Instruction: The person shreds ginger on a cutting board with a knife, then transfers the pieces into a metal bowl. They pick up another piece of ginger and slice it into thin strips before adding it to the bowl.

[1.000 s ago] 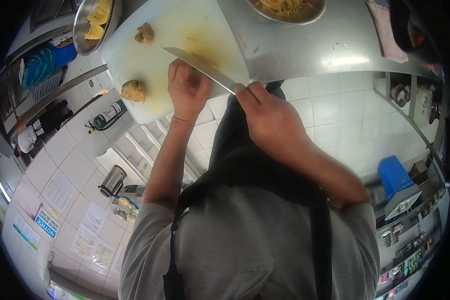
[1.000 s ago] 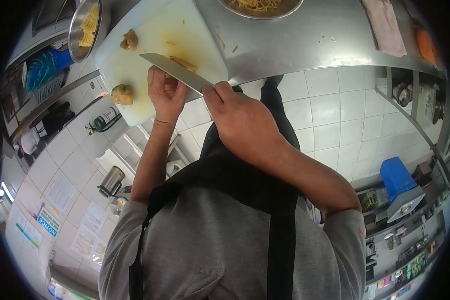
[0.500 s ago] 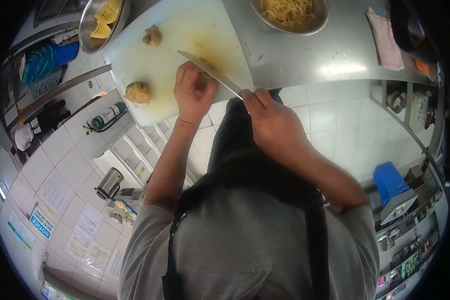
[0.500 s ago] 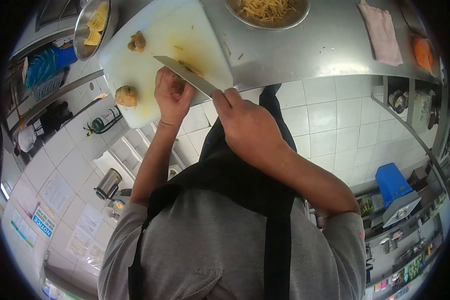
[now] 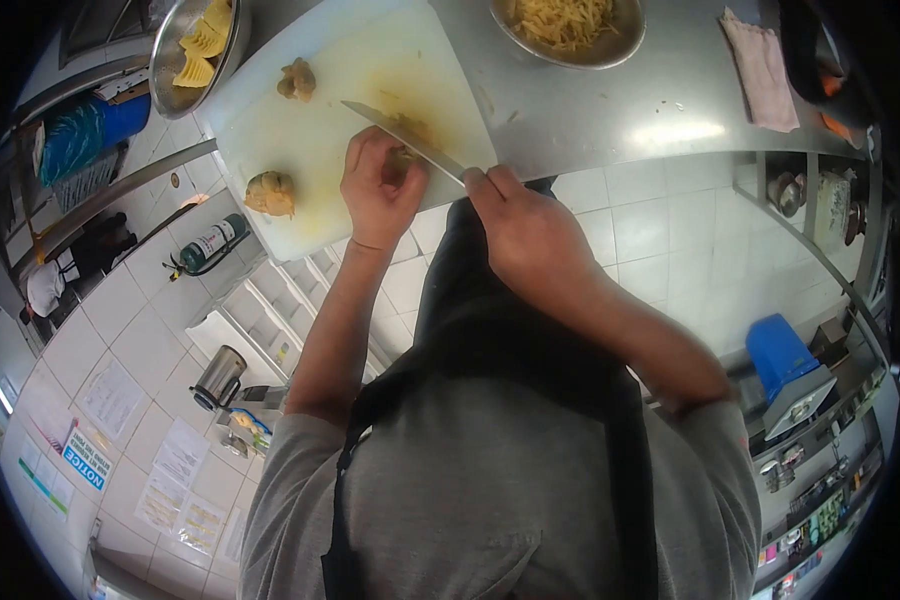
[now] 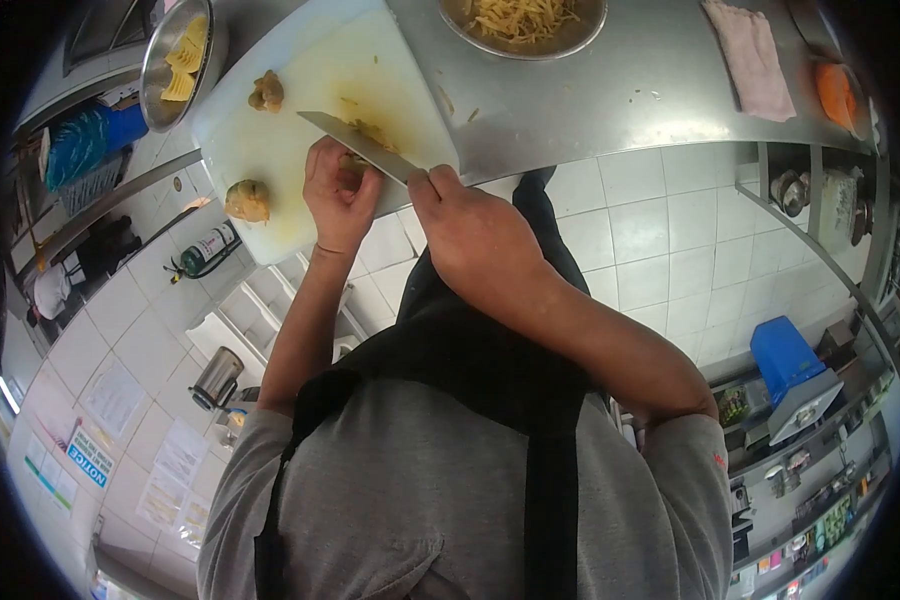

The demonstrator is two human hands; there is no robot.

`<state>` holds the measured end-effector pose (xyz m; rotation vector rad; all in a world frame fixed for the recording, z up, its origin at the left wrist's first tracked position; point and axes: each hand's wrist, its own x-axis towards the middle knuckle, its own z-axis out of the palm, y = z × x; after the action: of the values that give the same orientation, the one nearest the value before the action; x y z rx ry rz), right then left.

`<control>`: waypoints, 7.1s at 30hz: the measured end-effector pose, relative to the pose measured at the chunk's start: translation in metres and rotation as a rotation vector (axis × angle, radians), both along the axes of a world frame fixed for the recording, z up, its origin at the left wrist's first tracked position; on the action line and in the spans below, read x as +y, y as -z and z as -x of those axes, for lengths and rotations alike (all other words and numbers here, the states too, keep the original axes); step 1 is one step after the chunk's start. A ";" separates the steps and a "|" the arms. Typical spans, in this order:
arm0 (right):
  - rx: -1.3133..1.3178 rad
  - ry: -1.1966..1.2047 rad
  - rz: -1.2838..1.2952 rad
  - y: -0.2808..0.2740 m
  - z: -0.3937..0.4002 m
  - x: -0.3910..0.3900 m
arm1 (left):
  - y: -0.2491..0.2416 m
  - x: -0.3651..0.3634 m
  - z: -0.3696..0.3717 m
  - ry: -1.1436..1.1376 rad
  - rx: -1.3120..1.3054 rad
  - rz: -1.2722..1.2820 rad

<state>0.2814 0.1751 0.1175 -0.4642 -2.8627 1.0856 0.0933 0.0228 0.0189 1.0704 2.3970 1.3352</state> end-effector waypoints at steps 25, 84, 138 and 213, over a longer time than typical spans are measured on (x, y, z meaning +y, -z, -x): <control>-0.133 -0.017 -0.103 -0.013 -0.019 0.000 | 0.006 -0.006 -0.003 0.010 0.107 -0.010; -0.120 0.038 -0.068 0.001 -0.006 -0.019 | 0.000 -0.006 -0.001 0.043 0.004 -0.018; -0.149 0.052 -0.051 -0.039 -0.019 -0.014 | 0.004 -0.009 0.002 0.068 0.092 -0.008; -0.505 0.293 0.618 0.031 -0.113 0.047 | 0.006 -0.016 0.006 0.129 0.052 -0.026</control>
<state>0.3949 0.2221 0.0868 -1.3057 -2.6109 2.0140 0.0873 0.0071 0.0132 1.2586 2.3079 1.3137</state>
